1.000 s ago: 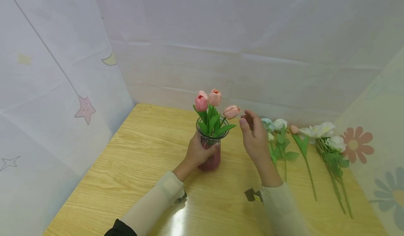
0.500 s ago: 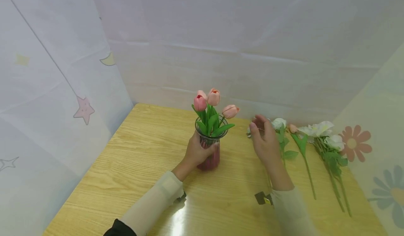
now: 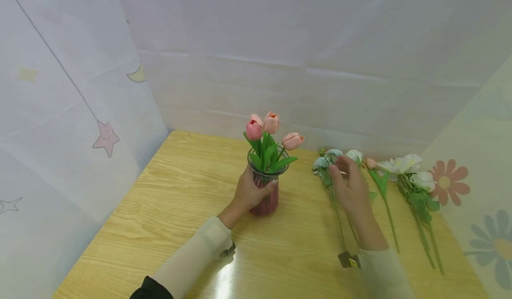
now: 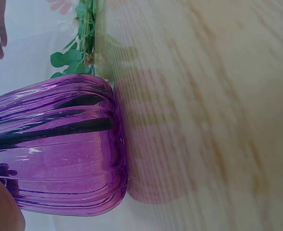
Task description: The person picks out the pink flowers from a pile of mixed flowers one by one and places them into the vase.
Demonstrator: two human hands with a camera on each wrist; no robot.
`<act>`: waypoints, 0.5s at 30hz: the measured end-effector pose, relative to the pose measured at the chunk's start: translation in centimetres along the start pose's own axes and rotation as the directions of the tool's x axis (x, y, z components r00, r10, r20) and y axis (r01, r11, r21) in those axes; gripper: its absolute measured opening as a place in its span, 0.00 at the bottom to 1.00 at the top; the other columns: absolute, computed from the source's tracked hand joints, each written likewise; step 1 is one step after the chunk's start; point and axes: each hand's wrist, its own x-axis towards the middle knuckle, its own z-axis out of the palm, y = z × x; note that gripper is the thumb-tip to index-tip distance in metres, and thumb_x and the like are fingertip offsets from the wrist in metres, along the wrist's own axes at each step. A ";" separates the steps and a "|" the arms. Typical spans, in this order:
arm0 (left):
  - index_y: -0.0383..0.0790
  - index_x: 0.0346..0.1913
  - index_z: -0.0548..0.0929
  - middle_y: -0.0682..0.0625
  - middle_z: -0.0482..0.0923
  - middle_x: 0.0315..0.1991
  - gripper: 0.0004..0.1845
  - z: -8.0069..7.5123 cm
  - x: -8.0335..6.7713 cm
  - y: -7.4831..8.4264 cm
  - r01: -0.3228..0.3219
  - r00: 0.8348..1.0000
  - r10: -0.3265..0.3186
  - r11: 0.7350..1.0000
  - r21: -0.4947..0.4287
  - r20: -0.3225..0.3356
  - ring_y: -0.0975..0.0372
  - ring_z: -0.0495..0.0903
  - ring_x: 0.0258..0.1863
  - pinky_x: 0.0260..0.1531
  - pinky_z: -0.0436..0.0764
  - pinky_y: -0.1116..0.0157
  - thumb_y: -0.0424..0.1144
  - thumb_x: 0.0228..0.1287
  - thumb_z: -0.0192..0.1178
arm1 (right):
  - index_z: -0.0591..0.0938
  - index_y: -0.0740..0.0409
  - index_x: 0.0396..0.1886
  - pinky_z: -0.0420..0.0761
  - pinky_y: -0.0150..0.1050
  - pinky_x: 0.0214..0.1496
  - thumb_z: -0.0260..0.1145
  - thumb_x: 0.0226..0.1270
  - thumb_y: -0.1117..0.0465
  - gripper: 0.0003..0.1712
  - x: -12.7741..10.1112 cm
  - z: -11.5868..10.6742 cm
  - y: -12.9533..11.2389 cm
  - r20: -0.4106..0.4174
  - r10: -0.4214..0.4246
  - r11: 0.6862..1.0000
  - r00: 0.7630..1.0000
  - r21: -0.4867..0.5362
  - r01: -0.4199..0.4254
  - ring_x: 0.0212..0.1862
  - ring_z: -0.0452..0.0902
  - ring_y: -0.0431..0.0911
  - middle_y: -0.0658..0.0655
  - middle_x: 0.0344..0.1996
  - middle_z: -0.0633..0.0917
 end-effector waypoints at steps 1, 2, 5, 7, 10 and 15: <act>0.39 0.69 0.65 0.43 0.77 0.60 0.38 0.0 0.0 0.0 -0.001 1.000 0.001 1.000 0.002 -0.001 0.54 0.78 0.62 0.66 0.76 0.54 0.46 0.58 0.68 | 0.66 0.69 0.71 0.74 0.59 0.64 0.53 0.81 0.50 0.32 -0.1 -0.1 0.2 0.001 0.003 1.000 1.000 0.000 -0.003 0.63 0.73 0.63 0.70 0.62 0.76; 0.39 0.69 0.65 0.44 0.77 0.60 0.38 0.0 0.0 0.0 -0.002 1.000 0.002 1.000 0.006 -0.002 0.54 0.78 0.62 0.66 0.76 0.54 0.46 0.58 0.68 | 0.66 0.69 0.71 0.73 0.60 0.65 0.53 0.81 0.50 0.32 -0.1 -0.2 0.4 0.004 0.006 1.000 1.000 -0.003 -0.006 0.63 0.73 0.63 0.70 0.62 0.76; 0.39 0.69 0.65 0.43 0.77 0.60 0.38 0.0 0.0 -0.2 -0.006 1.000 0.006 1.000 0.013 -0.004 0.55 0.78 0.62 0.66 0.76 0.55 0.46 0.58 0.68 | 0.65 0.70 0.71 0.72 0.62 0.66 0.53 0.81 0.49 0.33 -0.4 -0.5 1.0 0.016 0.016 1.000 1.000 -0.017 -0.015 0.64 0.71 0.64 0.71 0.63 0.75; 0.39 0.69 0.64 0.43 0.77 0.61 0.38 0.0 0.0 -0.2 -0.011 1.000 0.011 1.000 0.014 -0.005 0.54 0.78 0.63 0.66 0.76 0.54 0.46 0.58 0.68 | 0.64 0.70 0.72 0.72 0.64 0.66 0.53 0.81 0.49 0.34 -0.6 -0.7 1.4 0.018 0.019 0.999 1.000 -0.027 -0.019 0.64 0.70 0.65 0.72 0.64 0.74; 0.39 0.69 0.64 0.43 0.77 0.61 0.39 0.0 0.1 -0.2 -0.016 1.000 0.016 1.000 0.018 -0.004 0.54 0.78 0.63 0.66 0.76 0.54 0.49 0.58 0.68 | 0.64 0.69 0.72 0.72 0.66 0.64 0.53 0.81 0.49 0.33 -0.9 -1.0 1.9 0.009 0.022 0.999 1.000 -0.046 -0.022 0.64 0.70 0.66 0.73 0.64 0.73; 0.39 0.69 0.65 0.43 0.77 0.60 0.40 0.0 0.0 -0.1 -0.007 1.000 0.007 1.000 0.018 -0.002 0.54 0.78 0.62 0.65 0.77 0.54 0.54 0.58 0.66 | 0.65 0.67 0.72 0.73 0.67 0.62 0.53 0.81 0.48 0.33 -1.3 -1.7 2.5 0.017 0.049 0.996 0.999 -0.070 -0.048 0.63 0.71 0.68 0.72 0.65 0.73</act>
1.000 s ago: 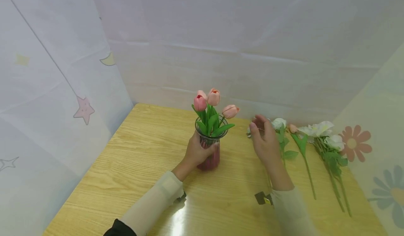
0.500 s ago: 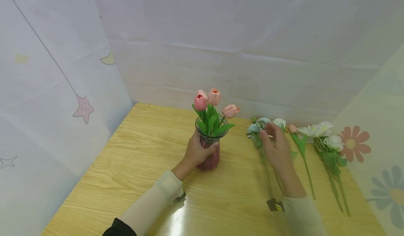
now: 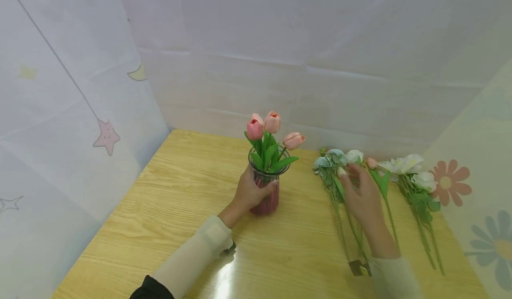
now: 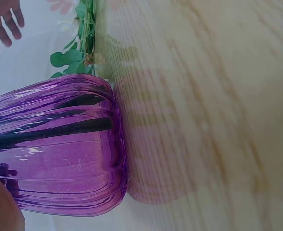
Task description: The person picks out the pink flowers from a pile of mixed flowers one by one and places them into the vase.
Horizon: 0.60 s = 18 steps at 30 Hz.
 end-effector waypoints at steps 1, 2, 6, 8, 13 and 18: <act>0.40 0.69 0.65 0.43 0.77 0.60 0.40 0.0 0.0 0.0 0.004 1.000 -0.004 1.000 -0.002 0.002 0.54 0.78 0.62 0.65 0.76 0.54 0.54 0.58 0.66 | 0.65 0.67 0.73 0.73 0.67 0.62 0.53 0.81 0.47 0.33 -0.1 -0.2 0.2 0.010 0.014 1.000 1.000 -0.007 -0.014 0.63 0.71 0.68 0.72 0.66 0.73; 0.40 0.69 0.65 0.43 0.77 0.60 0.40 0.0 0.0 0.0 0.006 1.000 -0.006 1.000 -0.005 0.004 0.54 0.78 0.62 0.65 0.76 0.54 0.53 0.58 0.67 | 0.65 0.67 0.73 0.73 0.68 0.62 0.52 0.81 0.47 0.34 -0.1 -0.3 0.3 0.021 0.030 0.999 0.999 -0.013 -0.030 0.64 0.70 0.69 0.72 0.66 0.72; 0.39 0.70 0.64 0.43 0.76 0.61 0.39 0.0 0.0 -0.2 0.033 0.999 -0.033 0.999 -0.015 0.014 0.53 0.77 0.63 0.67 0.75 0.54 0.48 0.58 0.68 | 0.62 0.67 0.74 0.70 0.69 0.64 0.51 0.81 0.45 0.36 -0.5 -1.0 1.3 0.045 0.072 0.997 0.996 -0.041 -0.070 0.65 0.68 0.71 0.73 0.68 0.70; 0.37 0.70 0.64 0.41 0.76 0.62 0.40 0.0 0.1 -0.2 0.048 0.999 -0.048 0.999 -0.020 0.019 0.51 0.77 0.64 0.67 0.74 0.53 0.44 0.57 0.69 | 0.61 0.67 0.75 0.70 0.69 0.63 0.51 0.81 0.46 0.36 -0.7 -1.2 1.7 0.047 0.073 0.996 0.996 -0.047 -0.071 0.65 0.67 0.71 0.74 0.68 0.69; 0.31 0.70 0.63 0.36 0.76 0.62 0.40 0.0 0.1 0.0 0.066 0.997 -0.065 0.998 -0.024 0.035 0.47 0.76 0.64 0.67 0.74 0.51 0.36 0.56 0.68 | 0.59 0.68 0.76 0.72 0.70 0.60 0.50 0.81 0.46 0.37 -1.3 -1.9 2.8 0.061 0.098 0.991 0.993 -0.097 -0.092 0.65 0.67 0.72 0.74 0.69 0.69; 0.34 0.70 0.63 0.39 0.76 0.62 0.40 -0.1 0.0 0.0 0.060 0.998 -0.060 0.998 -0.027 0.026 0.50 0.76 0.64 0.68 0.74 0.53 0.38 0.57 0.69 | 0.58 0.68 0.77 0.72 0.71 0.57 0.48 0.81 0.43 0.39 -1.8 -2.8 4.0 0.072 0.144 0.981 0.987 -0.144 -0.133 0.65 0.66 0.73 0.74 0.69 0.67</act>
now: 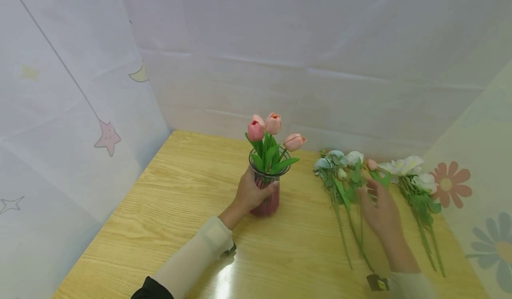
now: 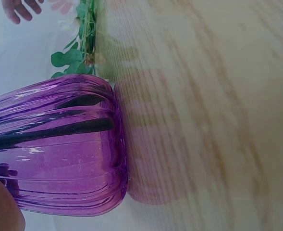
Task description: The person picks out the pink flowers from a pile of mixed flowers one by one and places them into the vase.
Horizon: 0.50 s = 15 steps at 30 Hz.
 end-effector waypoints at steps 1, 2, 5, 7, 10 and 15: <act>0.35 0.70 0.64 0.40 0.76 0.62 0.39 0.0 0.0 0.0 -0.001 1.000 0.001 1.000 -0.002 -0.003 0.51 0.76 0.64 0.67 0.74 0.53 0.39 0.57 0.69 | 0.58 0.68 0.77 0.72 0.71 0.57 0.48 0.81 0.44 0.39 -0.1 -0.2 0.3 -0.001 0.004 1.000 1.000 -0.009 -0.004 0.65 0.66 0.74 0.75 0.69 0.67; 0.37 0.69 0.64 0.41 0.77 0.62 0.39 0.0 0.0 0.0 -0.003 1.000 0.003 1.000 -0.003 -0.007 0.52 0.77 0.64 0.67 0.74 0.53 0.40 0.57 0.69 | 0.58 0.69 0.77 0.72 0.70 0.57 0.47 0.81 0.44 0.39 -0.1 -0.3 0.5 -0.001 0.007 1.000 1.000 -0.015 -0.007 0.64 0.66 0.74 0.75 0.69 0.67; 0.39 0.68 0.65 0.43 0.77 0.60 0.38 0.0 0.0 0.0 -0.013 1.000 0.013 1.000 0.000 -0.017 0.54 0.77 0.62 0.66 0.76 0.54 0.44 0.57 0.69 | 0.57 0.70 0.76 0.71 0.70 0.57 0.47 0.82 0.44 0.40 -0.4 -0.7 1.1 0.006 0.014 1.000 1.000 -0.027 -0.014 0.64 0.65 0.75 0.76 0.69 0.66; 0.40 0.68 0.65 0.44 0.77 0.60 0.38 0.0 -0.1 0.0 -0.017 1.000 0.018 1.000 0.008 -0.022 0.55 0.78 0.62 0.65 0.76 0.55 0.47 0.57 0.69 | 0.57 0.72 0.76 0.71 0.71 0.57 0.47 0.82 0.44 0.40 -0.5 -0.9 1.5 0.012 0.019 0.999 1.000 -0.033 -0.018 0.64 0.64 0.75 0.78 0.69 0.66; 0.41 0.68 0.66 0.45 0.78 0.59 0.38 0.0 -0.1 -0.1 -0.021 0.999 0.022 1.000 0.008 -0.024 0.55 0.78 0.61 0.65 0.77 0.54 0.49 0.58 0.68 | 0.57 0.73 0.75 0.71 0.71 0.56 0.47 0.82 0.44 0.40 -0.6 -1.2 1.8 0.015 0.027 0.999 1.000 -0.041 -0.026 0.63 0.64 0.76 0.79 0.68 0.65; 0.41 0.68 0.65 0.44 0.78 0.60 0.38 0.1 -0.1 -0.1 -0.025 0.999 0.025 1.000 0.010 -0.022 0.55 0.78 0.62 0.65 0.77 0.54 0.50 0.57 0.68 | 0.58 0.73 0.75 0.72 0.70 0.54 0.48 0.82 0.45 0.39 -0.8 -1.5 2.5 0.003 0.032 0.997 0.999 -0.067 -0.032 0.62 0.65 0.75 0.79 0.67 0.67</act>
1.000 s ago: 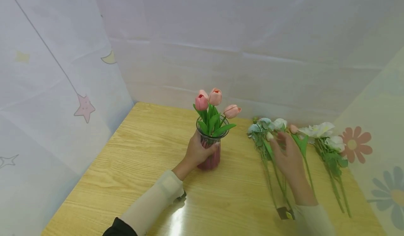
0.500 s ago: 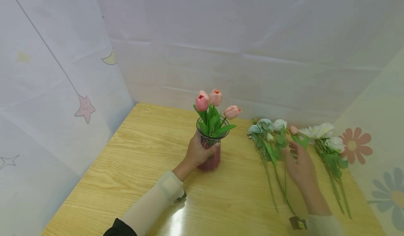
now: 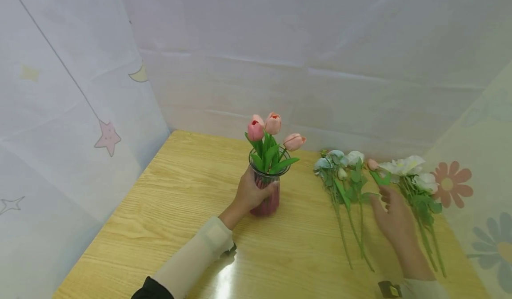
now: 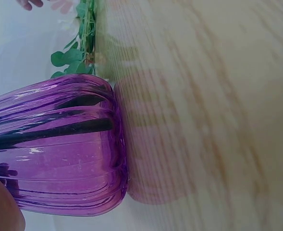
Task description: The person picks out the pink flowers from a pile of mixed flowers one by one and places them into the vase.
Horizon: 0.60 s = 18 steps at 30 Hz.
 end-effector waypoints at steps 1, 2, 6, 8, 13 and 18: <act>0.41 0.68 0.65 0.44 0.77 0.60 0.38 0.0 0.0 0.0 -0.001 1.000 0.001 1.000 0.003 0.000 0.55 0.78 0.62 0.65 0.77 0.54 0.50 0.57 0.68 | 0.58 0.73 0.75 0.72 0.70 0.55 0.48 0.82 0.45 0.39 0.0 0.0 0.2 0.001 -0.002 1.000 1.000 -0.004 0.002 0.62 0.65 0.75 0.79 0.67 0.67; 0.40 0.68 0.65 0.44 0.77 0.60 0.39 0.0 0.0 0.0 -0.003 1.000 0.003 1.000 0.005 0.000 0.55 0.78 0.62 0.65 0.76 0.54 0.50 0.57 0.68 | 0.58 0.73 0.75 0.72 0.71 0.55 0.48 0.81 0.46 0.39 0.1 -0.1 0.4 0.006 -0.002 1.000 1.000 -0.006 0.002 0.63 0.65 0.75 0.79 0.67 0.66; 0.40 0.69 0.64 0.43 0.77 0.61 0.40 0.0 0.0 0.1 -0.011 1.000 0.011 1.000 0.010 -0.001 0.54 0.77 0.63 0.66 0.75 0.54 0.51 0.58 0.68 | 0.58 0.74 0.74 0.73 0.71 0.54 0.48 0.81 0.45 0.39 0.2 -0.3 1.4 0.021 0.008 0.999 1.000 -0.036 -0.007 0.62 0.65 0.76 0.80 0.67 0.67; 0.40 0.69 0.64 0.43 0.77 0.61 0.40 0.0 0.0 0.1 -0.015 1.000 0.015 1.000 0.013 -0.002 0.54 0.77 0.63 0.66 0.76 0.54 0.52 0.58 0.67 | 0.58 0.74 0.74 0.73 0.71 0.52 0.48 0.81 0.45 0.40 0.2 -0.5 1.8 0.034 0.020 0.999 0.999 -0.050 -0.018 0.62 0.65 0.76 0.81 0.66 0.66; 0.40 0.69 0.63 0.44 0.77 0.61 0.41 0.0 0.1 0.0 -0.015 1.000 0.015 1.000 0.018 -0.002 0.54 0.78 0.62 0.66 0.76 0.53 0.56 0.58 0.66 | 0.57 0.76 0.74 0.73 0.72 0.50 0.48 0.81 0.46 0.40 0.1 -1.0 2.7 0.063 0.040 0.995 0.997 -0.096 -0.034 0.61 0.65 0.77 0.82 0.65 0.67; 0.40 0.69 0.63 0.44 0.77 0.60 0.41 0.0 0.0 0.0 -0.004 1.000 0.004 1.000 0.020 -0.004 0.54 0.78 0.62 0.66 0.75 0.53 0.56 0.57 0.66 | 0.57 0.79 0.72 0.73 0.73 0.50 0.48 0.81 0.47 0.39 0.0 -1.3 3.5 0.094 0.058 0.992 0.994 -0.116 -0.046 0.60 0.65 0.78 0.84 0.64 0.66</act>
